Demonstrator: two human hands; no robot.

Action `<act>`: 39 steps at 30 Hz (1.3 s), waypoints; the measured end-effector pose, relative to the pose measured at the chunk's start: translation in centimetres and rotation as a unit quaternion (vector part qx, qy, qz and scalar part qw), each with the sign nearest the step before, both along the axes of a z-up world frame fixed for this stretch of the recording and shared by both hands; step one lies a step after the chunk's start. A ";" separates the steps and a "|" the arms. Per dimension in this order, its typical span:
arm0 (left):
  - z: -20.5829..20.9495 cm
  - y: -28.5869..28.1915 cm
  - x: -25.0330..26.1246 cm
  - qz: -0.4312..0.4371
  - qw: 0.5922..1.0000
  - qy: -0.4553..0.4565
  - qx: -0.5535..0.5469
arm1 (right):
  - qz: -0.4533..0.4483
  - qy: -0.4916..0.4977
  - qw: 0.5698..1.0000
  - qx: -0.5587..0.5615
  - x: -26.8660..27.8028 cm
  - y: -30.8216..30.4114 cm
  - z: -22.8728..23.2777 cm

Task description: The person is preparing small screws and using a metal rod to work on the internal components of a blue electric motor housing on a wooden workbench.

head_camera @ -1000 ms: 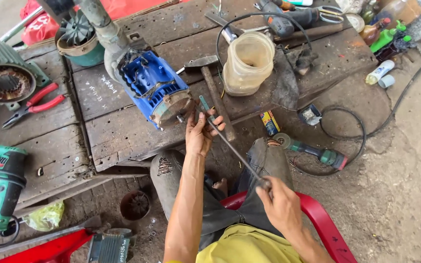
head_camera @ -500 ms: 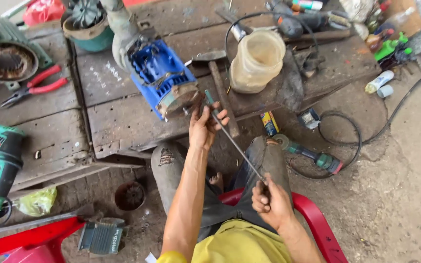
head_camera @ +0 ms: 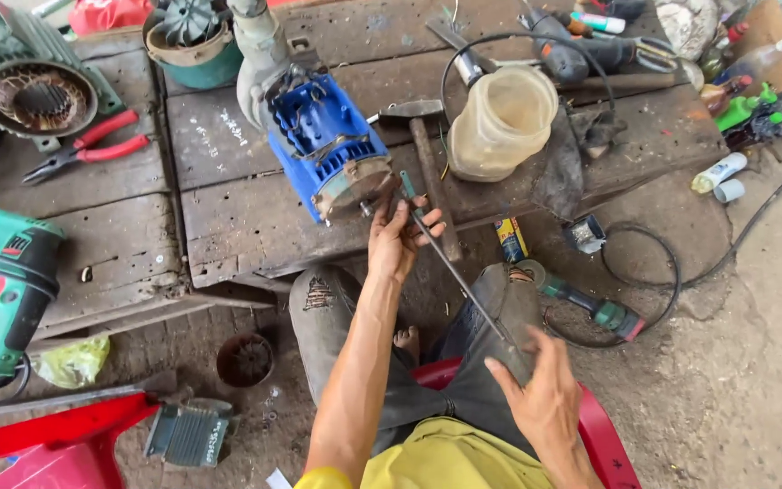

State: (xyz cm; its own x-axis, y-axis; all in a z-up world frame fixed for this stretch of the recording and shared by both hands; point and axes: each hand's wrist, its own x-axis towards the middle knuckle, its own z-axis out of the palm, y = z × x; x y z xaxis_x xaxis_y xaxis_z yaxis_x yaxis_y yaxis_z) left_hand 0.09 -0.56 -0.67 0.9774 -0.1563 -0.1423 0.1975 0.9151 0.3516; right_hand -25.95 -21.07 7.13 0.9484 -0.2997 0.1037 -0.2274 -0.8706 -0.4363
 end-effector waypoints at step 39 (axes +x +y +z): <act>1.3 -0.4 0.1 0.003 0.999 0.048 -0.012 | -0.104 0.168 0.688 0.698 1.1 -0.5 -1.2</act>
